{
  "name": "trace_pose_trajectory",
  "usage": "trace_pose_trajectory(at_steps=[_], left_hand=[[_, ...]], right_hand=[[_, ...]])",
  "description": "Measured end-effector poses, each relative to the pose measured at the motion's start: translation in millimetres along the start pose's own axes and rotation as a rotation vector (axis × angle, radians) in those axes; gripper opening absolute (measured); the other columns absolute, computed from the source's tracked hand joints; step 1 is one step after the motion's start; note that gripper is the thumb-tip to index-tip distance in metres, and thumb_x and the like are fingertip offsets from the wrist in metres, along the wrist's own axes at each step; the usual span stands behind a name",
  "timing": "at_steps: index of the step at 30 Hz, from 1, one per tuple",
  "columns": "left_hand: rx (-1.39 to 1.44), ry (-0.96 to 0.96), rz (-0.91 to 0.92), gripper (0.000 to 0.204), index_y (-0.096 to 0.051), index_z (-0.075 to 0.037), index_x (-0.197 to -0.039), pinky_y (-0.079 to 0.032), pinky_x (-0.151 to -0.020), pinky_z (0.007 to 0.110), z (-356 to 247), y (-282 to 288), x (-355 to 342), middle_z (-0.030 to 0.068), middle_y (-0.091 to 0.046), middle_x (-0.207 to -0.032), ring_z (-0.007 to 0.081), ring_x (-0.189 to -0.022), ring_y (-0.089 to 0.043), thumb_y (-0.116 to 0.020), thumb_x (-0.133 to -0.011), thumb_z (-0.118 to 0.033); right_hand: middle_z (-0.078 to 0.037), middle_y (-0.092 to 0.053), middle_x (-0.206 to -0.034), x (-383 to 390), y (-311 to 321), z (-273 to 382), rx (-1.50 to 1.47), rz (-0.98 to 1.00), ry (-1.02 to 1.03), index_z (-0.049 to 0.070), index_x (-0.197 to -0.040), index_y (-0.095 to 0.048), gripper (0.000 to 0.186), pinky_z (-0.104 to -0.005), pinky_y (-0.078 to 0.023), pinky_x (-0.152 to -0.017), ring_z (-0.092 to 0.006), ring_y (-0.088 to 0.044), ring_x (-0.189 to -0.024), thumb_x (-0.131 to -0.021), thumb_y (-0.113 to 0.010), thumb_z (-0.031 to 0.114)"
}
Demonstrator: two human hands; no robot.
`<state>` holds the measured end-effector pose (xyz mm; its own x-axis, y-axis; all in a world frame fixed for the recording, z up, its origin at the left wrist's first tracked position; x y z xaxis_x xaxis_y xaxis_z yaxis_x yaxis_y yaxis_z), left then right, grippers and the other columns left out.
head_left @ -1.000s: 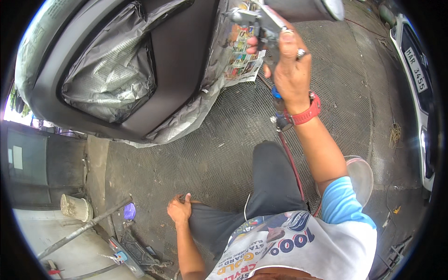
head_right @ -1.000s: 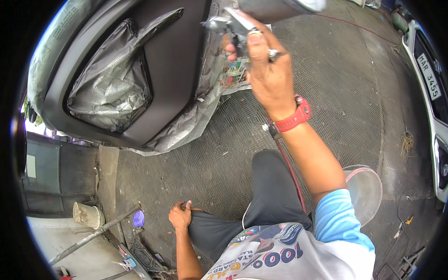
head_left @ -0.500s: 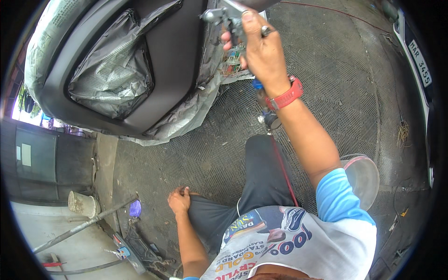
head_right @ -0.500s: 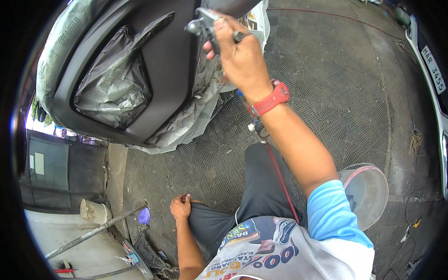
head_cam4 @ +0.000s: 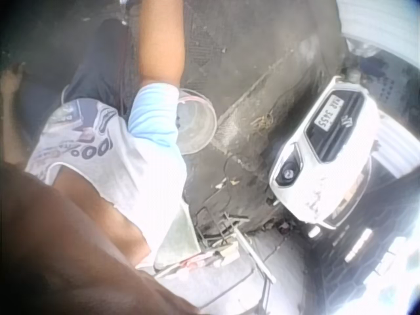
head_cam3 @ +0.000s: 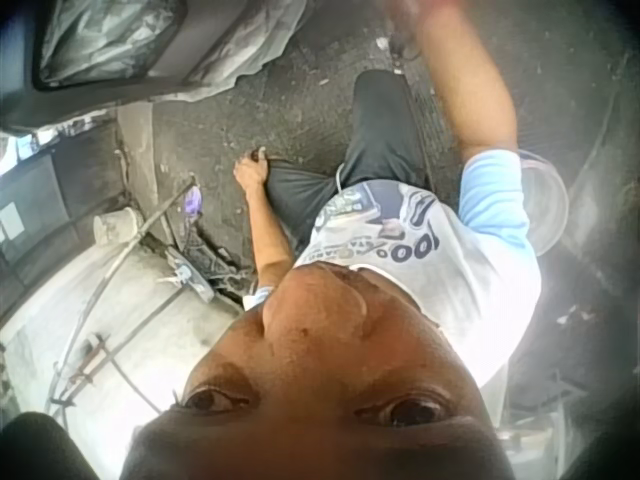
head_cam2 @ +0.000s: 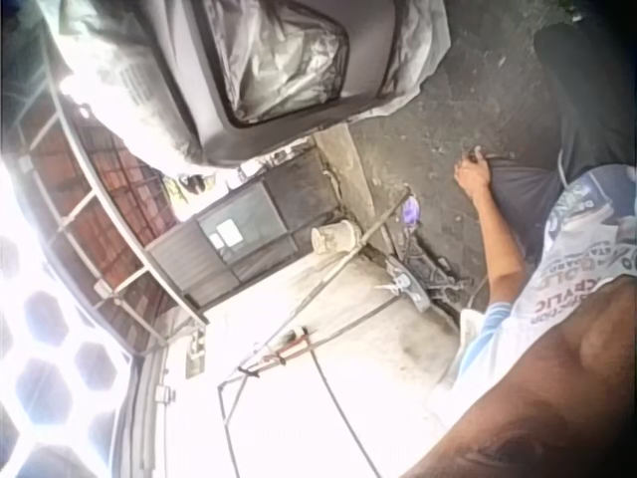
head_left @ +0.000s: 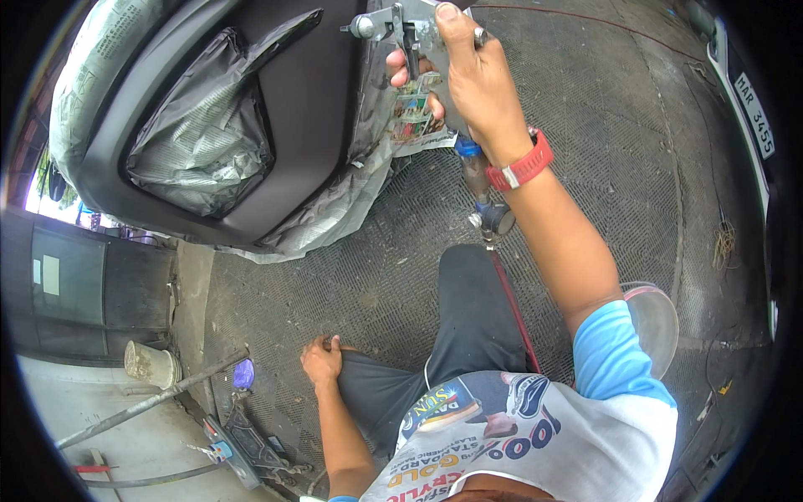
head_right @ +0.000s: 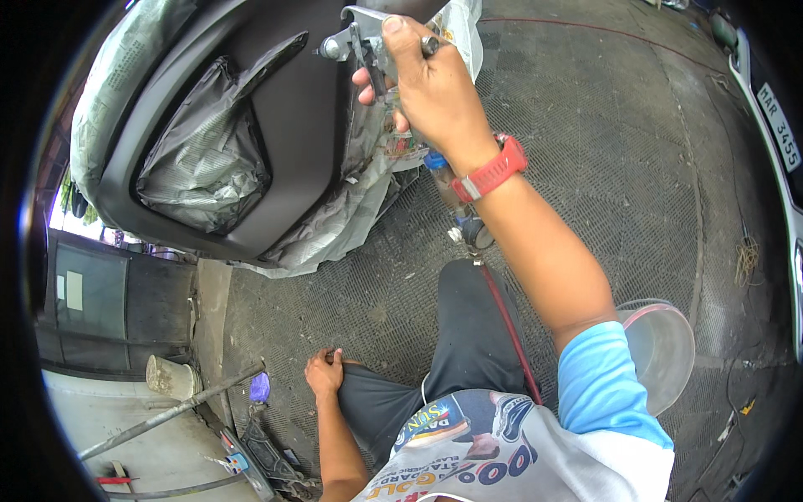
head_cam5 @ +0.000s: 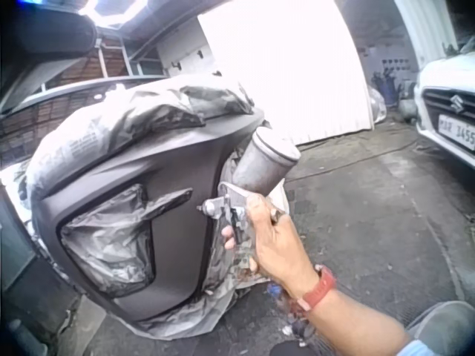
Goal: The person uses a spray gun to apply paint to a car bumper that is partially covered with newspaper. They move around the bumper to cover different sections, including the edges and the main surface, while holding the spray gun in their right hand.
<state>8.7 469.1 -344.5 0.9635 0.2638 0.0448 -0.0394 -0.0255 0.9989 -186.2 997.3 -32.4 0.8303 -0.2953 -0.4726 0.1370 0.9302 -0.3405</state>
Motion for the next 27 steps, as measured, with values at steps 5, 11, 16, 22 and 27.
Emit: trace_pose_trajectory(at_steps=[5, 11, 16, 22, 27], left_hand=[[-0.005, -0.007, -0.037, 0.043, -0.082, -0.012, -0.12, -0.047, -0.113, 0.048, -2, 0, 1, 0.0104, -0.081, -0.114, 0.034, -0.12, -0.07, -0.075, -0.098, -0.048], [0.017, 0.044, -0.002, 0.041, -0.082, -0.013, -0.12, -0.047, -0.113, 0.047, 1, 1, 6, 0.0097, -0.081, -0.114, 0.0327, -0.121, -0.07, -0.075, -0.098, -0.047], [0.006, 0.032, -0.015, 0.041, -0.082, -0.013, -0.12, -0.047, -0.113, 0.048, -7, 3, 6, 0.0097, -0.081, -0.115, 0.0323, -0.122, -0.07, -0.076, -0.098, -0.047], [0.003, 0.023, -0.028, 0.041, -0.083, -0.013, -0.12, -0.046, -0.114, 0.049, -4, 1, 7, 0.0101, -0.081, -0.116, 0.0329, -0.121, -0.07, -0.075, -0.098, -0.047], [-0.003, 0.01, 0.013, 0.04, -0.083, -0.013, -0.12, -0.048, -0.112, 0.049, -14, 3, 1, 0.0087, -0.082, -0.113, 0.0328, -0.118, -0.071, -0.074, -0.099, -0.047]], right_hand=[[-0.007, -0.076, -0.093, -31, 20, -2, -0.061, -0.024, -0.027, 0.002, -0.139, -0.065, 0.056, -0.0233, -0.053, -0.049, -0.0112, -0.073, -0.072, -0.119, -0.044, 0.051], [-0.009, -0.077, -0.093, -29, 26, 11, 0.006, -0.024, -0.01, 0.002, -0.133, -0.068, 0.059, -0.026, -0.052, -0.044, -0.014, -0.074, -0.071, -0.118, -0.043, 0.054], [-0.009, -0.077, -0.088, -36, 28, 28, 0.036, -0.074, -0.097, 0.001, -0.13, -0.069, 0.065, -0.0261, -0.049, -0.042, -0.0146, -0.074, -0.067, -0.117, -0.043, 0.059], [-0.002, -0.076, -0.086, -37, 56, 27, 0.262, -0.168, 0.141, 0.007, -0.138, -0.071, 0.048, -0.0245, -0.048, -0.046, -0.0072, -0.064, -0.058, -0.12, -0.046, 0.044], [-0.004, -0.077, -0.086, 5, 51, 11, 0.332, -0.039, 0.094, 0.008, -0.148, -0.069, 0.053, -0.0246, -0.052, -0.054, -0.0074, -0.069, -0.067, -0.118, -0.05, 0.047]])
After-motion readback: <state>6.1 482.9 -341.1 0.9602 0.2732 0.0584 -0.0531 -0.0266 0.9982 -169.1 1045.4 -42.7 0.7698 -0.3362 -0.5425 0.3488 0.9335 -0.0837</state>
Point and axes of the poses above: each hand's wrist, its own x-axis away from the middle knuckle, its own y-axis out of the back of the hand, z = x × y, the point moved 5 cm from there along -x, towards the middle knuckle
